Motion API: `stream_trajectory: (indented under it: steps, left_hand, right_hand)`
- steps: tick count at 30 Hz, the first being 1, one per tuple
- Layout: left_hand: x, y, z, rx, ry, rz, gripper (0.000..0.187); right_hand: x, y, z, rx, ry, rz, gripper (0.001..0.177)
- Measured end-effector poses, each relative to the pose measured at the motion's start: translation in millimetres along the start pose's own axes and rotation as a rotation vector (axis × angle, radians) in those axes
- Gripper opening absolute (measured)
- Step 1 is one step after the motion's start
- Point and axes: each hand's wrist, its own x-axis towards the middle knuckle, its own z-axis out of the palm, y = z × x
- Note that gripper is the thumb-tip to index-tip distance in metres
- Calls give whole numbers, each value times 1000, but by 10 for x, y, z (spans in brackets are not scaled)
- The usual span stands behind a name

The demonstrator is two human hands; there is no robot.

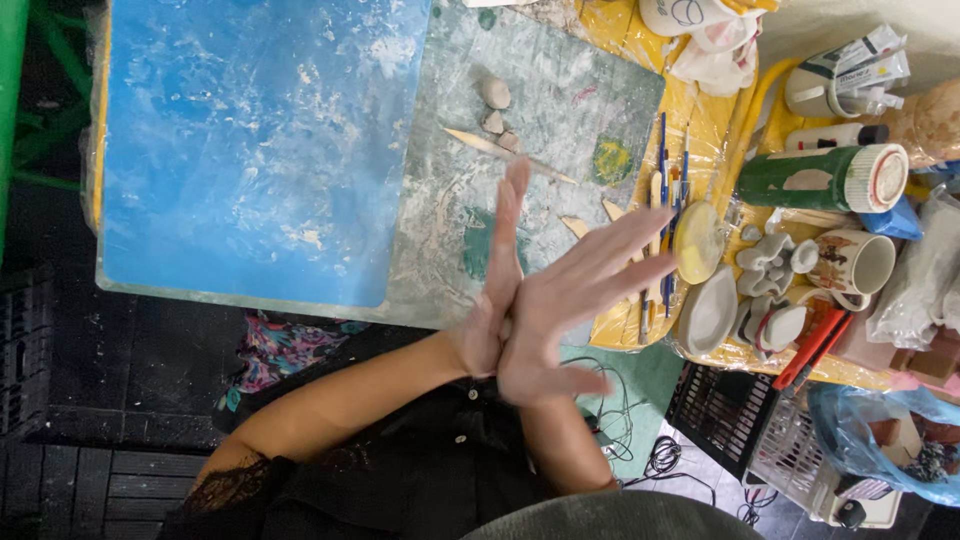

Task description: The person shapes a piece of clay by hand, using a wooden tool to flatten and smooth it on a work surface.

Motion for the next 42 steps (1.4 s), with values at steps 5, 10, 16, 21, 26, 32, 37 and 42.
stream_trajectory:
  steps: [5, 10, 16, 21, 26, 32, 37, 42]
  left_hand:
    - [-63, 220, 65, -366, 83, -118, 83]
    - [135, 270, -63, -937, 78, -395, 84]
    - [191, 269, -136, -1215, 48, -544, 81]
    - [159, 250, -230, -1118, -74, -386, 80]
    - [123, 318, -219, -833, -80, -349, 77]
    - [117, 257, -357, -114, -168, -532, 73]
    - [47, 372, -510, 138, -457, -772, 46]
    - [72, 365, -498, 62, -398, -713, 32]
  right_hand:
    - [114, 279, 33, 134, 61, 89, 94]
    - [320, 156, 14, 924, 223, 411, 92]
    - [140, -14, -169, 627, 153, 501, 91]
    - [-271, -87, -286, 495, -2, 478, 86]
    - [-340, -35, -377, 128, -148, 315, 40]
    - [-264, 238, -437, 132, -62, 187, 34]
    - [-197, 346, -582, 97, -40, 142, 40]
    - [-111, 326, -583, 264, -115, 160, 52]
